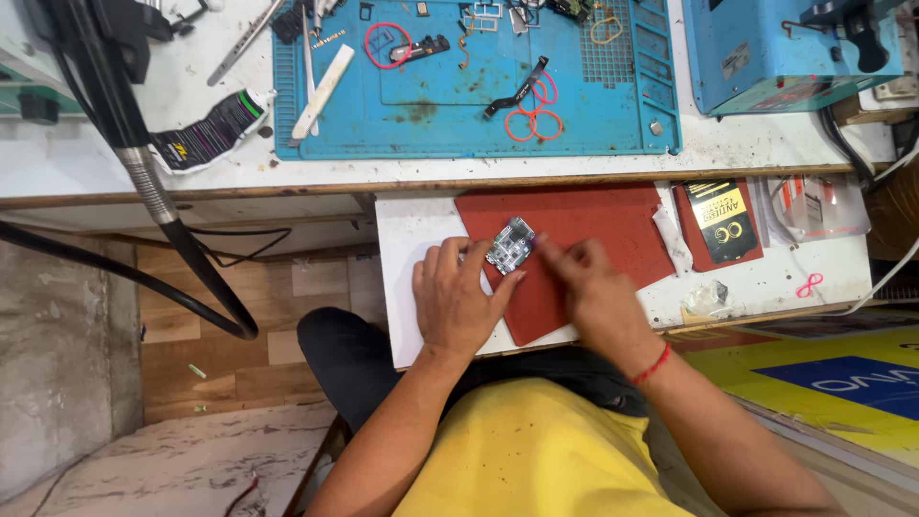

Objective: The person uses a toothbrush to scrub a small circuit board on a red mat, then uses a hot air gun to heat the board. The person holds the board with one hand while applying the tool with the other.

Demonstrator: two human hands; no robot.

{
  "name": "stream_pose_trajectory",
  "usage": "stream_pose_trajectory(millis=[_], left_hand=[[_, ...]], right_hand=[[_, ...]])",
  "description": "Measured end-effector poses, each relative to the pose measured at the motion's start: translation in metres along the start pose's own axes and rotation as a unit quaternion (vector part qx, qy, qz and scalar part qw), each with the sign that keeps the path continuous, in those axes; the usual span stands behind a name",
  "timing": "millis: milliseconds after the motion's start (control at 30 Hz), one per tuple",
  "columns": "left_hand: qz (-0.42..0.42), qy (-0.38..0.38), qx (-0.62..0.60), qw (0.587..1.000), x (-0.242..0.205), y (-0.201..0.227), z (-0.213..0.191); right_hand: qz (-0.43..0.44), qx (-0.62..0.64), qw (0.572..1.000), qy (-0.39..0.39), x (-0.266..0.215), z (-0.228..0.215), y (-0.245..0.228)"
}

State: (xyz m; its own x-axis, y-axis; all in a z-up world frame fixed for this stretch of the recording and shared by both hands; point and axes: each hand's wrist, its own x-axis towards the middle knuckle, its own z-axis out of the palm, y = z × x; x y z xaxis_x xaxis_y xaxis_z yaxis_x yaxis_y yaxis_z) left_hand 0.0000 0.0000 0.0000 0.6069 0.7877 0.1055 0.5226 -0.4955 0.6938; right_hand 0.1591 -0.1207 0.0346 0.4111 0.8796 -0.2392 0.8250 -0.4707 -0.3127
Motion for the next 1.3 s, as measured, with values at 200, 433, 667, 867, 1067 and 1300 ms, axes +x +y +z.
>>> stream_pose_trajectory(millis=[200,433,667,867,1067,1300], left_hand=[[0.033,0.034,0.000,0.999,-0.001,0.000,-0.005],[0.044,0.042,-0.007,0.998,-0.003,0.001,-0.003],[0.034,0.064,-0.001,0.997,-0.008,0.005,-0.001],[0.063,0.090,0.019,0.994,0.001,0.011,-0.007],[0.048,0.065,0.059,0.995,-0.009,0.010,-0.004],[0.031,0.052,0.051,0.997,-0.002,0.013,-0.007]], right_hand=[[-0.014,0.027,0.997,0.067,-0.007,0.002,-0.011],[-0.075,0.041,0.994,0.068,-0.005,-0.002,-0.003],[-0.119,0.043,0.991,0.042,0.000,-0.013,0.013],[-0.107,0.018,0.994,0.012,0.019,-0.017,0.012],[-0.110,0.043,0.992,-0.035,0.016,-0.016,0.019],[-0.136,0.065,0.988,-0.025,0.019,-0.020,0.024]])
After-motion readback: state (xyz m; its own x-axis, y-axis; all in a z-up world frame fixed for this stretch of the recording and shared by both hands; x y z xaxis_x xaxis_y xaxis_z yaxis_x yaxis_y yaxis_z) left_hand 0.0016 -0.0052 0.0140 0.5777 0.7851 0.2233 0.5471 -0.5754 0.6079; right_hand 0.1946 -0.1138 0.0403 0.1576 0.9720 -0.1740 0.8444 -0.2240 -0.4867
